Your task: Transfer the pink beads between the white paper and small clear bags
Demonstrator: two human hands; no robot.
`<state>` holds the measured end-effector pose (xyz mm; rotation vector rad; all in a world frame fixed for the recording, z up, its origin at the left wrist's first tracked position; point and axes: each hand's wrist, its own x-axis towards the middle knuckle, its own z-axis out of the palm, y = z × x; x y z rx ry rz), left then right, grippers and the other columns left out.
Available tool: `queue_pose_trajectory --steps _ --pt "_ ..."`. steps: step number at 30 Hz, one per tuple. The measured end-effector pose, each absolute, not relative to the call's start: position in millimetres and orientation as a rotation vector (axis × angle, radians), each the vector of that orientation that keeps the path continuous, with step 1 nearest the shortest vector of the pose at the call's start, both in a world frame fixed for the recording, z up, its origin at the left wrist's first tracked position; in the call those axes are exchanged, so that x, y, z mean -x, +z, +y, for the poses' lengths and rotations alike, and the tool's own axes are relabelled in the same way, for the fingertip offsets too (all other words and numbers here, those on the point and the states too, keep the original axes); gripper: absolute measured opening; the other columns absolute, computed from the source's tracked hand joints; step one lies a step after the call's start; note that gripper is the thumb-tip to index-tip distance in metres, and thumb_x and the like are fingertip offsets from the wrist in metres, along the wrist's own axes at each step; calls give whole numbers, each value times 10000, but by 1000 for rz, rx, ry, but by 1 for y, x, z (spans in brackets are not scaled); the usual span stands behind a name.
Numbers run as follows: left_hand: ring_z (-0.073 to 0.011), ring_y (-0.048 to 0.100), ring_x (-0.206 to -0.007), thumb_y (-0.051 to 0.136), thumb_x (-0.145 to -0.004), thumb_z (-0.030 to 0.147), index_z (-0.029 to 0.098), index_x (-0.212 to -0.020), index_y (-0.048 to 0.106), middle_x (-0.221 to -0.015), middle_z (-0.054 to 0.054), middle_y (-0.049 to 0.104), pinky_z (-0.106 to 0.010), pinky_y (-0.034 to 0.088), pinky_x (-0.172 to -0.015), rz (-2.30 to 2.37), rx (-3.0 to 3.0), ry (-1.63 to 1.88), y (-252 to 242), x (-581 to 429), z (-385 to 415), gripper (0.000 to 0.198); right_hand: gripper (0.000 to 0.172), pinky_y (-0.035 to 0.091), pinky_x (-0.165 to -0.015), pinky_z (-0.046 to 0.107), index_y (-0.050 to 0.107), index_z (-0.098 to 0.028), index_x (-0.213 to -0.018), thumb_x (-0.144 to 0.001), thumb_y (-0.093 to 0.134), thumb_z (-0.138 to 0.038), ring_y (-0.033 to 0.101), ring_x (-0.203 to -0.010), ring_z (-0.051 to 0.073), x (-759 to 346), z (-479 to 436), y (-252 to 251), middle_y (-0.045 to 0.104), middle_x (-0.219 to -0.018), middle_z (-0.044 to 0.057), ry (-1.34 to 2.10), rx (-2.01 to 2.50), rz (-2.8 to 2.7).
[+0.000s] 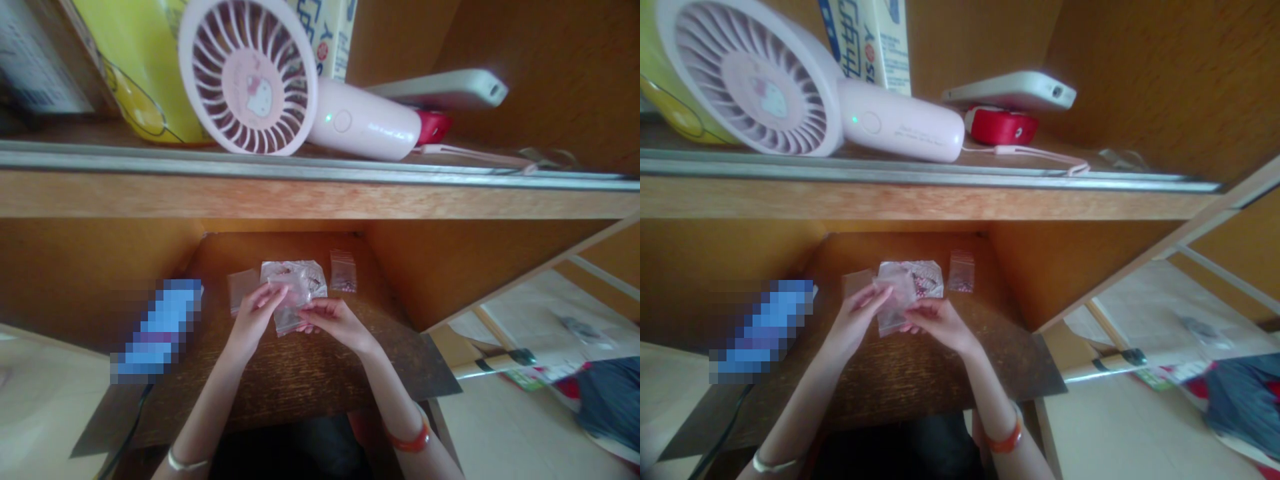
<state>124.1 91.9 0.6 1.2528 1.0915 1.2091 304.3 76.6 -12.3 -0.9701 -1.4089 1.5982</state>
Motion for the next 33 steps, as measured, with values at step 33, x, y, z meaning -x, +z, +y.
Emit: queue_pose_trajectory --steps 33 --pt "-166 654 -788 644 -791 355 171 -789 656 -807 -30 709 -270 487 -751 1169 -1660 992 -1 -117 88 184 276 424 -486 190 681 -181 -783 -657 775 -407 605 -620 106 -316 78 -15 661 -709 0 1444 1198 -1074"
